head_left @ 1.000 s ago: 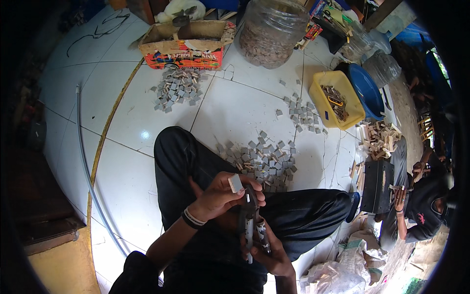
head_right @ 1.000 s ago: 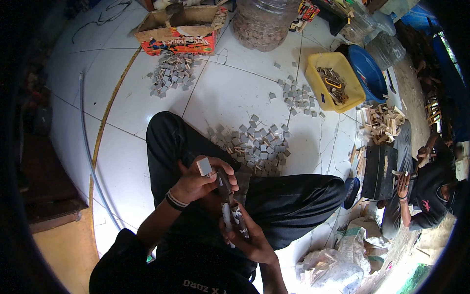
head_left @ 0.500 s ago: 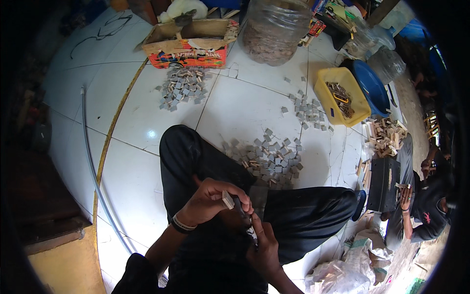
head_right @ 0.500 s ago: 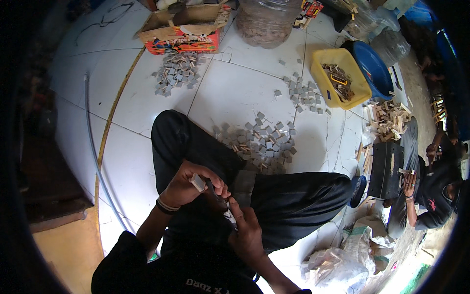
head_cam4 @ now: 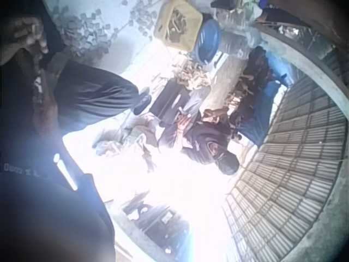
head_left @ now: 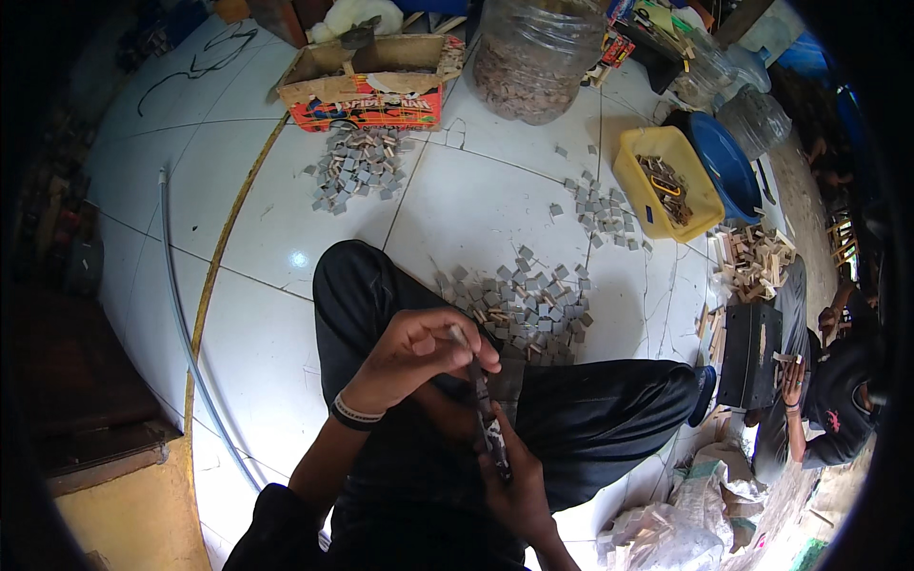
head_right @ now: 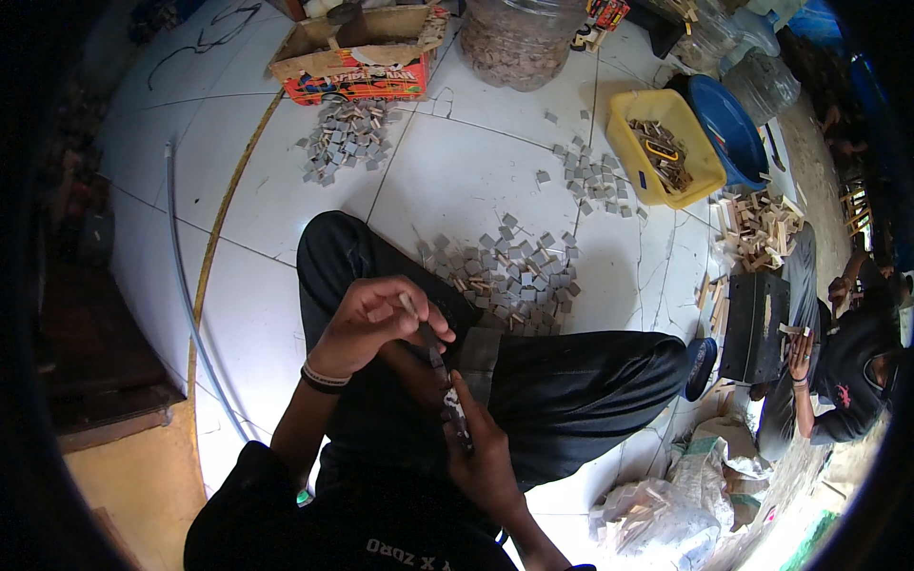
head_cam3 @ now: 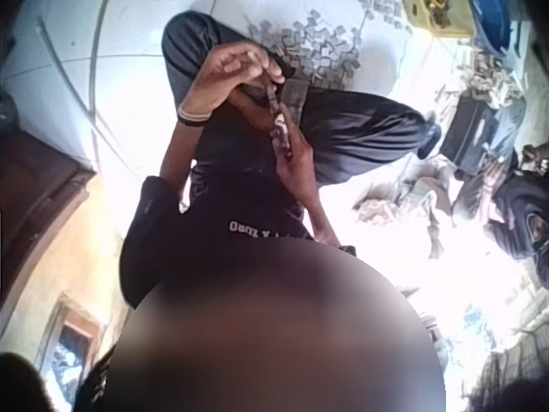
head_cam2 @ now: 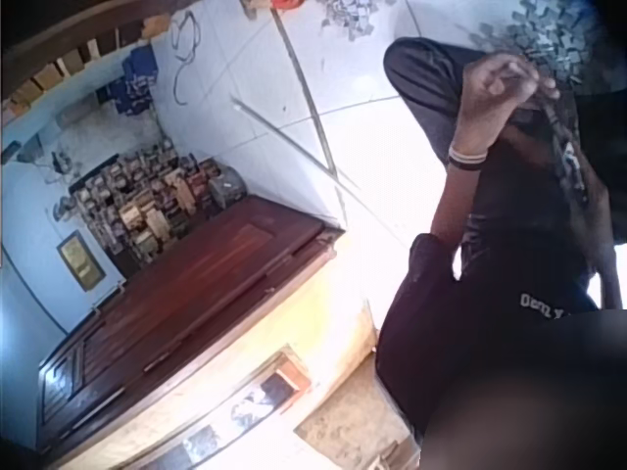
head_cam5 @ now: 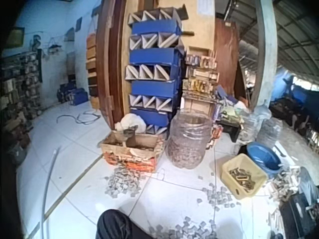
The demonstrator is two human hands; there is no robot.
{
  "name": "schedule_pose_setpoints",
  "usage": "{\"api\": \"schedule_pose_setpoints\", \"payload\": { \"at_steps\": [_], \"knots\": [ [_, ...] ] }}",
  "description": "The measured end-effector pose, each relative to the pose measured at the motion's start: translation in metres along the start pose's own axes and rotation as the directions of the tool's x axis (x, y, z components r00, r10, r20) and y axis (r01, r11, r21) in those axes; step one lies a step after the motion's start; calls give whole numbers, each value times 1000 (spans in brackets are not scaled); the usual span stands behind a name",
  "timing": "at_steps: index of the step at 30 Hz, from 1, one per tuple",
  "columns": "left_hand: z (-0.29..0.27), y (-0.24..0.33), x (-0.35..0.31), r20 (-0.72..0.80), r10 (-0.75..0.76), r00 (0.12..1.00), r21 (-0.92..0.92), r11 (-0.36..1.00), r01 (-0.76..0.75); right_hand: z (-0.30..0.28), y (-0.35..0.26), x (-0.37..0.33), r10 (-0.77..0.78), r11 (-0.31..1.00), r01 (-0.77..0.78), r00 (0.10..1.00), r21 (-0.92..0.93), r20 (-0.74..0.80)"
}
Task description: The person sits on the floor and repeatedly picks up small rectangular blocks, trims them with pliers, and places the trimmed pieces on the floor. The person continues this cycle for the duration of the clip.
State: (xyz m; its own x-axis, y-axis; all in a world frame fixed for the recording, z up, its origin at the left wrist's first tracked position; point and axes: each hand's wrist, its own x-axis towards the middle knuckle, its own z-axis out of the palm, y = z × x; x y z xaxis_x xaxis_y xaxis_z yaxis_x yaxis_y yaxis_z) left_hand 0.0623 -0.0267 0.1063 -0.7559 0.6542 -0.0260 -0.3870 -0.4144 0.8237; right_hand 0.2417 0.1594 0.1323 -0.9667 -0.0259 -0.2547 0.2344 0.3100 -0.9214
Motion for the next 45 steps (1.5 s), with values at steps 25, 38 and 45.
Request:
{"api": "schedule_pose_setpoints", "payload": {
  "at_steps": [25, 38, 45],
  "knots": [
    [35, -51, -18, -258, -122, 958, -406, 914, 7, 0, -4, 0, 118, 689, -287, 950, 666, 288],
    [30, -60, 0, -131, -153, 980, -310, 945, 106, 38, 48, -6, 231, 640, -387, 921, 664, 314],
    [20, -70, 32, -119, -27, 992, -116, 993, 13, 3, 32, -1, 456, 829, -372, 882, 418, -120]
  ]
}}
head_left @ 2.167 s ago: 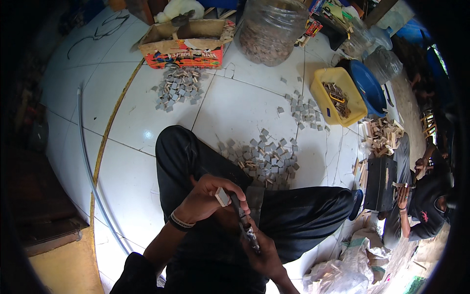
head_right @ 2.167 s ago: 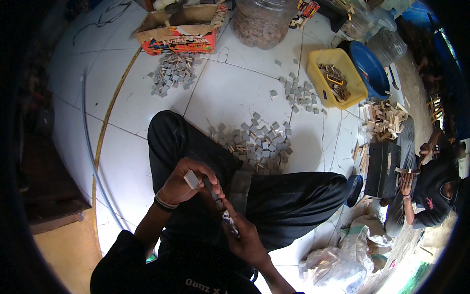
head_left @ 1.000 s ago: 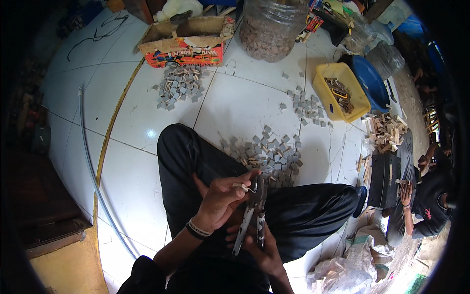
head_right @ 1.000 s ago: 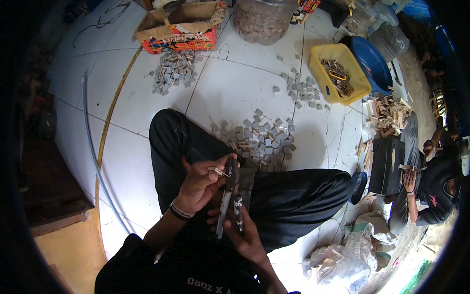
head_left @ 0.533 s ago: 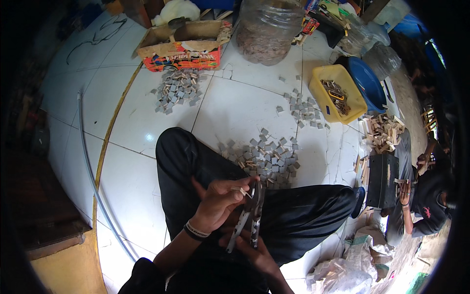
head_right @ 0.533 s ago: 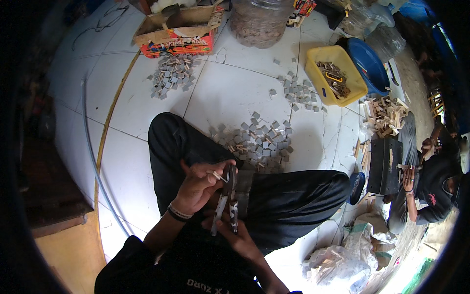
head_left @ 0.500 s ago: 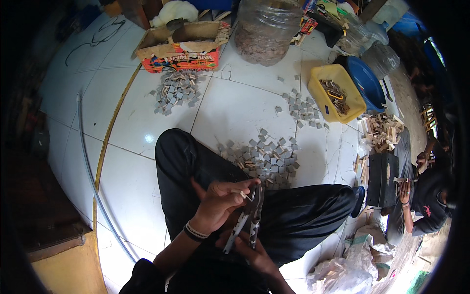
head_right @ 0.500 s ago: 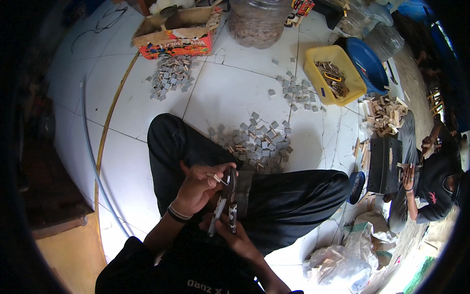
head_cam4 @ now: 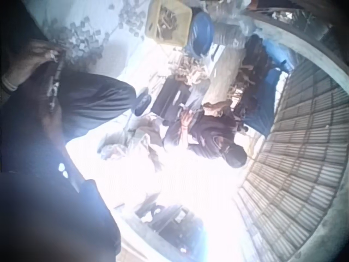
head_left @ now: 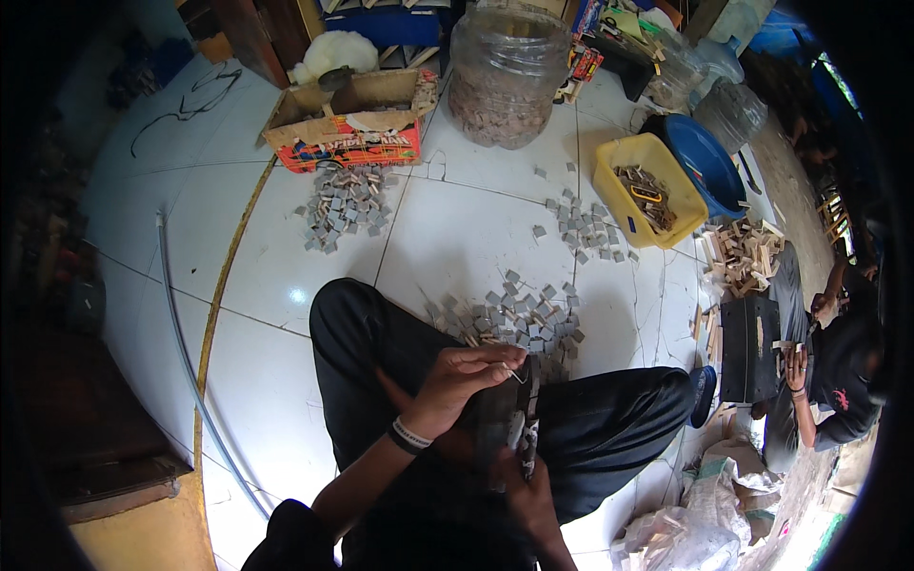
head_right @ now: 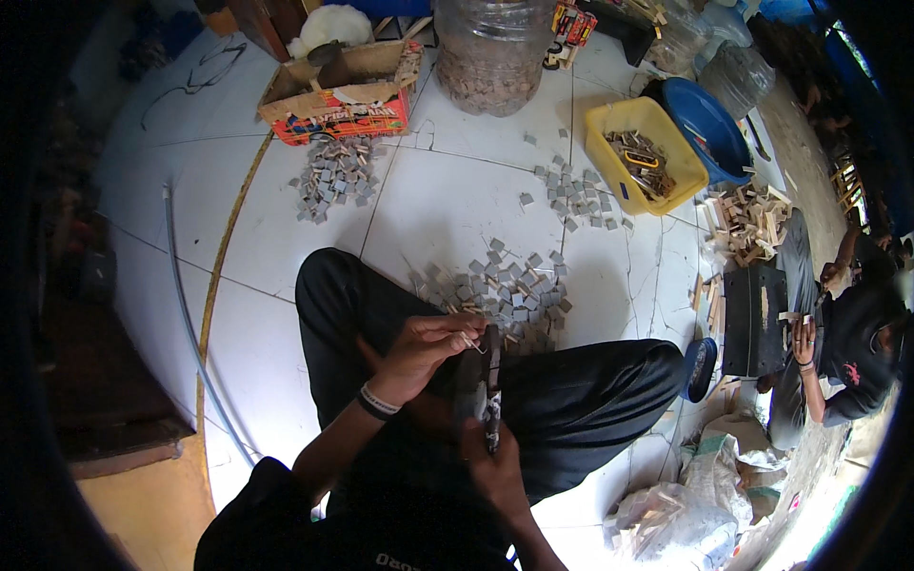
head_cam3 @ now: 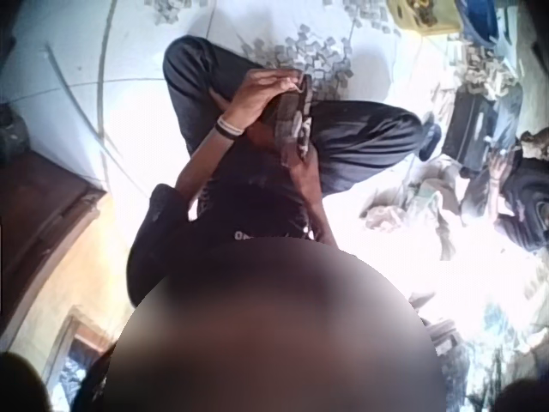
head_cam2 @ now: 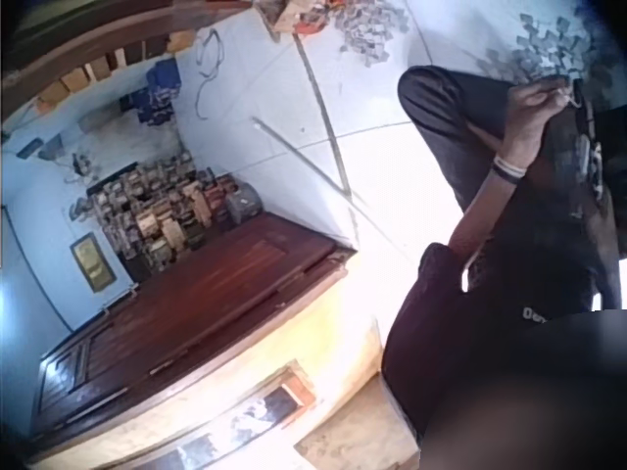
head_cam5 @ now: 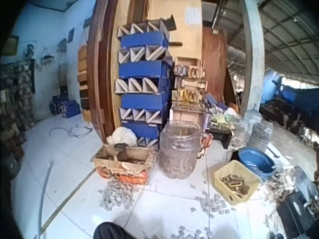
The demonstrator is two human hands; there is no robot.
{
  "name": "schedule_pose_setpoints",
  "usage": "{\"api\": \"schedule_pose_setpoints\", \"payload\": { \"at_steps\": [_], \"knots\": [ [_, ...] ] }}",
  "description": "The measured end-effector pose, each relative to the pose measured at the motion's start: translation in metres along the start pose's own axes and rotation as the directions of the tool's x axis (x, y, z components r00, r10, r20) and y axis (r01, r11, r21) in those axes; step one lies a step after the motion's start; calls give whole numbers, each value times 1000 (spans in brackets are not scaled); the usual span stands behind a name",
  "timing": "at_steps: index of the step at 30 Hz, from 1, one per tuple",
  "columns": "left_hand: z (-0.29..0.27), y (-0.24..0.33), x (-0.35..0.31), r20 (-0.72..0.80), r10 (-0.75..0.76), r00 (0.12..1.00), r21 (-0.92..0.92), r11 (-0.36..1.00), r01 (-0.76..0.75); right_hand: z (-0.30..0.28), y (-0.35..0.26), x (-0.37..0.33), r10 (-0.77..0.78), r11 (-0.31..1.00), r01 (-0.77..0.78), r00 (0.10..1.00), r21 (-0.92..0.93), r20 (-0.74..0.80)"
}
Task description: The person sits on the floor and repeatedly picks up small rectangular blocks, trims them with pliers, and places the trimmed pieces on the floor. The person continues this cycle for the duration of the clip.
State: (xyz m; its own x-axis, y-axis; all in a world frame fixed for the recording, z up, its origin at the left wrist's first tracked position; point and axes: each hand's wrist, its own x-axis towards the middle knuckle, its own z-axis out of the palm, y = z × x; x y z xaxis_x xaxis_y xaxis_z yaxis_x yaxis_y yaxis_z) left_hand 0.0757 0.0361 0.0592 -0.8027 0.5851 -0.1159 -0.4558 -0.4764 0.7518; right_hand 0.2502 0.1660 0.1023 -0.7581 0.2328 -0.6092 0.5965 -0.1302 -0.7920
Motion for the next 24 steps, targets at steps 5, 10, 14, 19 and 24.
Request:
{"api": "schedule_pose_setpoints", "payload": {
  "at_steps": [5, 10, 14, 19, 24],
  "knots": [
    [-1, -12, 9, 94, 147, 985, 66, 986, -153, -16, -5, 21, -97, 951, 78, 994, -300, -51],
    [-12, -18, 25, -137, 18, 990, 544, 837, 60, -31, -3, 29, -134, 987, 136, 991, 88, -25],
    [-33, -22, 73, -41, -72, 997, 950, 308, 61, -33, -3, 30, -102, 959, 125, 990, 254, -100],
    [-4, -55, 165, -165, 402, 901, 688, 701, -187, -42, 1, 30, -81, 950, 98, 994, 297, -68],
    [-51, -41, 169, -94, 478, 874, 992, -31, 123, -49, 6, 32, -84, 928, 90, 996, 361, -34]
  ]
}}
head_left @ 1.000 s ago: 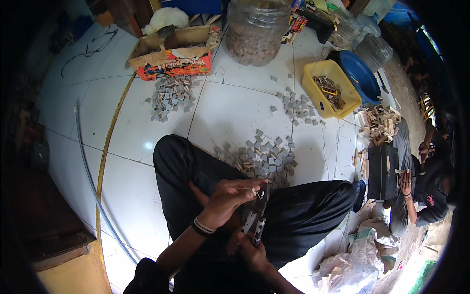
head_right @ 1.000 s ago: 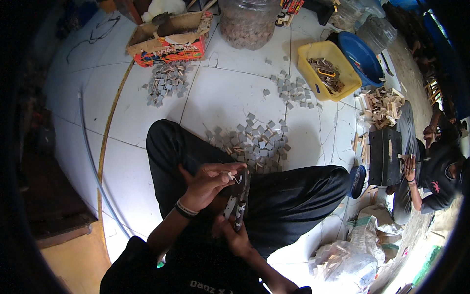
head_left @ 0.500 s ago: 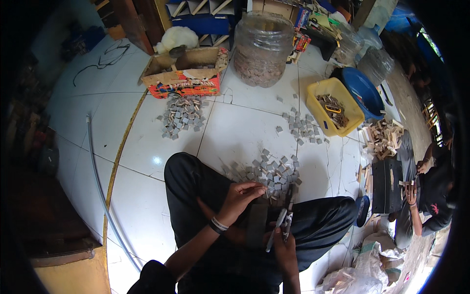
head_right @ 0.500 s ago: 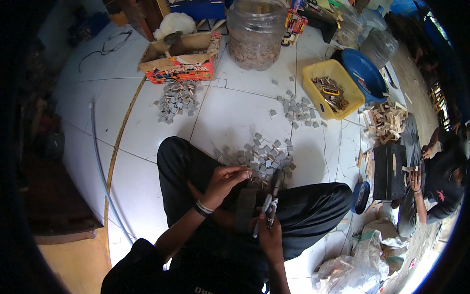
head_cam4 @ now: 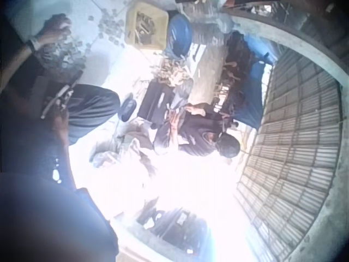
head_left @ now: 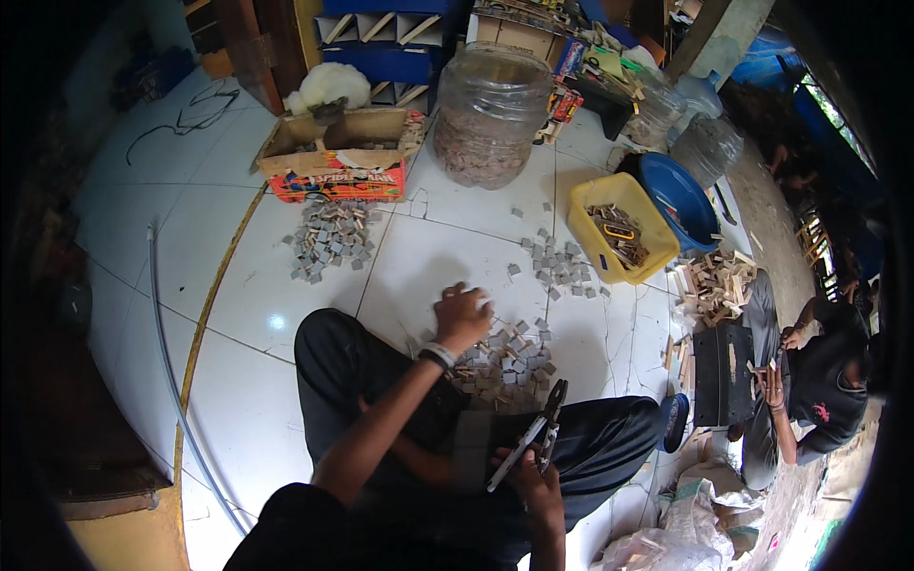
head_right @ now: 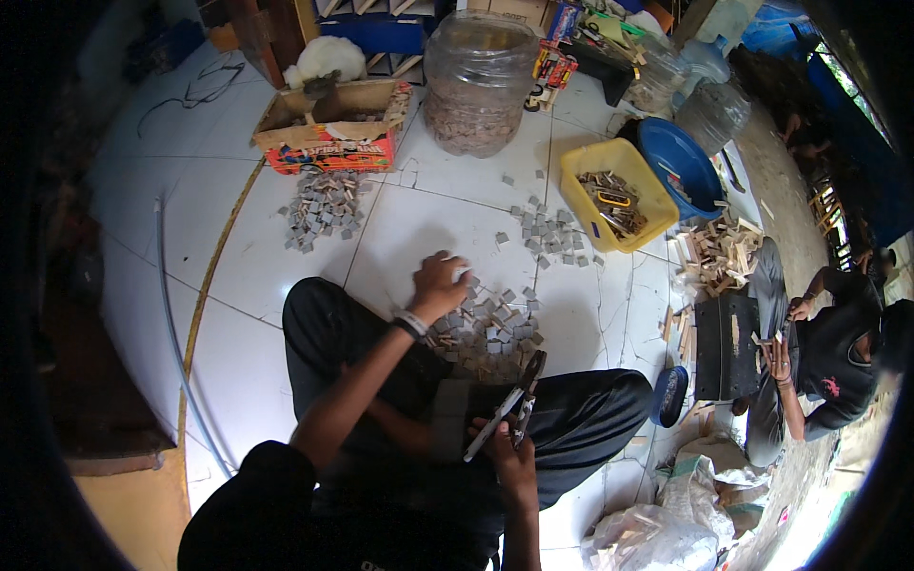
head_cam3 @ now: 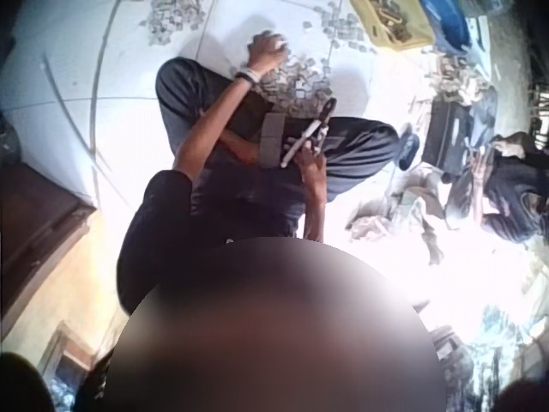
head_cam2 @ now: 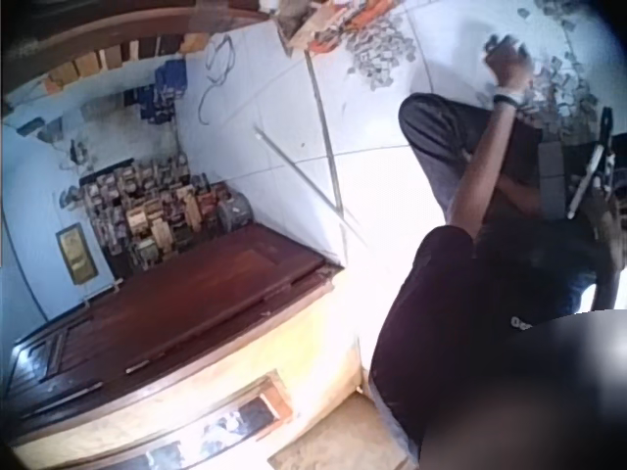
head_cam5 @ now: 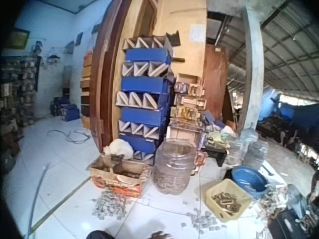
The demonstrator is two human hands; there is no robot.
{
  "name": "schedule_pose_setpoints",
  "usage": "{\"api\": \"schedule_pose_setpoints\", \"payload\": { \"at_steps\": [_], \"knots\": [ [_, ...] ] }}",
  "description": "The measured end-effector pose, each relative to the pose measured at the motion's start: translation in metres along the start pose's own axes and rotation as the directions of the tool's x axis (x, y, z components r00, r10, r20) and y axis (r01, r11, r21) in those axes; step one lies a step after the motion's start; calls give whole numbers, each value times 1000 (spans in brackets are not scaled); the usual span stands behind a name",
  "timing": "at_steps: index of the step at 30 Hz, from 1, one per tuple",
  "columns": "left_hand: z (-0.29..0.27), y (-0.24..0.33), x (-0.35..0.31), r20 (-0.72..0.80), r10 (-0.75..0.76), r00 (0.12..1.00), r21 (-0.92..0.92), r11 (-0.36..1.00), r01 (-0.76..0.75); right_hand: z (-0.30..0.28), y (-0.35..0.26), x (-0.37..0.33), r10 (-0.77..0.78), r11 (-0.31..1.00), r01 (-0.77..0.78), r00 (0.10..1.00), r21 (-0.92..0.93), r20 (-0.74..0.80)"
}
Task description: The person sits on the floor and repeatedly picks up small rectangular blocks, trims them with pliers, and places the trimmed pieces on the floor. The person continues this cycle for the duration of the clip.
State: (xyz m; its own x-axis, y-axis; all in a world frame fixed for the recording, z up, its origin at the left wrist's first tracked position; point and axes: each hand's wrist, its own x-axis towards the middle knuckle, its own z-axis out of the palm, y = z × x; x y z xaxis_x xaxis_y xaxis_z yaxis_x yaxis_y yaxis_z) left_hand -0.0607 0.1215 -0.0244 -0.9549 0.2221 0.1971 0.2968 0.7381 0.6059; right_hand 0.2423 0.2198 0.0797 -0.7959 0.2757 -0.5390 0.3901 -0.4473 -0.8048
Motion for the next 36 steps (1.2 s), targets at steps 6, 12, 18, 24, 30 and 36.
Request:
{"api": "schedule_pose_setpoints", "payload": {
  "at_steps": [6, 12, 18, 24, 30, 36],
  "knots": [
    [-51, -84, -55, 333, -118, 935, 209, 977, 49, 0, -6, 5, 62, 997, -63, 998, 42, 29],
    [-43, -95, -51, 288, 53, 956, 11, 998, -58, -1, -7, 12, 70, 997, -68, 993, -26, 95],
    [-61, -74, -55, 255, -3, 967, -505, 853, 136, 6, -1, 5, 14, 997, -10, 999, -76, 52],
    [-108, -5, -93, 259, -117, 959, -898, 337, 283, 36, -7, -8, -143, 935, 168, 985, -312, 102],
    [-141, 44, -114, 158, -153, 975, -941, 277, 196, 60, -19, -22, -200, 802, 254, 967, -541, 157],
    [-147, 55, -123, 172, -206, 963, -970, 135, 202, 65, -28, -32, -132, 836, 209, 974, -507, 183]
  ]
}}
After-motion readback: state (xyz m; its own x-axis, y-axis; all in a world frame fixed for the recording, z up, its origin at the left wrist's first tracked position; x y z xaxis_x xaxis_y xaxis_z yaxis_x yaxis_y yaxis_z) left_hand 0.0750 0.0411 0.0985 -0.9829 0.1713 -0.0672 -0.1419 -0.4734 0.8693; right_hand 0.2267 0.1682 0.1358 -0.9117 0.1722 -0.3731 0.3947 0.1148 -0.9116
